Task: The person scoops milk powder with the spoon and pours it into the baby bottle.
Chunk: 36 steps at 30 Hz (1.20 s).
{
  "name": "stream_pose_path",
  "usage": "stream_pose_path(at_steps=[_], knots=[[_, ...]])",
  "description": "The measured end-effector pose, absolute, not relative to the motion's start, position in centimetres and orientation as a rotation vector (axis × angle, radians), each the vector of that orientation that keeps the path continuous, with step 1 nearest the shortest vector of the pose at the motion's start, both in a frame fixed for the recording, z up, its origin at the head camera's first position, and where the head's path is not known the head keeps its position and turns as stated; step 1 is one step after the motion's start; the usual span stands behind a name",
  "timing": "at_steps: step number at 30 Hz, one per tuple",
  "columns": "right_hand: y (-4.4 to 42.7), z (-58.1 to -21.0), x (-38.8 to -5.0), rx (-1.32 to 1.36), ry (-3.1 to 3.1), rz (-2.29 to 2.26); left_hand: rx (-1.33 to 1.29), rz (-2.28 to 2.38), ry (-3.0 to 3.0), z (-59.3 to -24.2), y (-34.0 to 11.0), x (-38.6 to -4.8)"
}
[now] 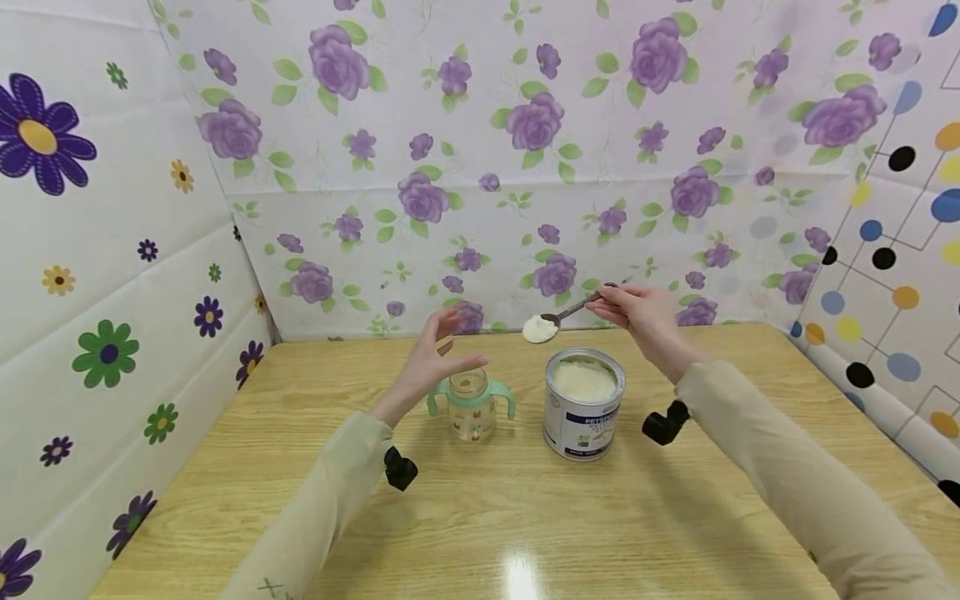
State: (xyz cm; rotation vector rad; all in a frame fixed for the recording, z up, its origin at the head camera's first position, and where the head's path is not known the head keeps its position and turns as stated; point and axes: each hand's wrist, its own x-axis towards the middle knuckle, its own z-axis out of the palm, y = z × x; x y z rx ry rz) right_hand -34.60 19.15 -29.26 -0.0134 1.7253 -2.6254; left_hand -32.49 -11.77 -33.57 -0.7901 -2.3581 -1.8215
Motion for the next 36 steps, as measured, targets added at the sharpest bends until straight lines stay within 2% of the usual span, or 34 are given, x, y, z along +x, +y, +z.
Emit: stream_pose_path(at_steps=[4, 14, 29, 36], knots=[[18.1, -29.3, -34.9, -0.014, 1.759, -2.593, -0.788, -1.822, -2.381, -35.5, -12.8, -33.8], [15.9, -29.2, -35.2, -0.020, 1.808, -2.508, -0.837, -1.758, -2.453, -37.5, -14.4, -34.1], [13.8, -29.6, -35.4, -0.018, 1.894, -2.409, -0.916, -1.770, -2.625, -38.9, -15.0, -34.3], [13.0, -29.9, -35.4, -0.026, 1.861, -2.408, -0.989, -1.780, -2.645, -38.2, -14.8, -33.3]])
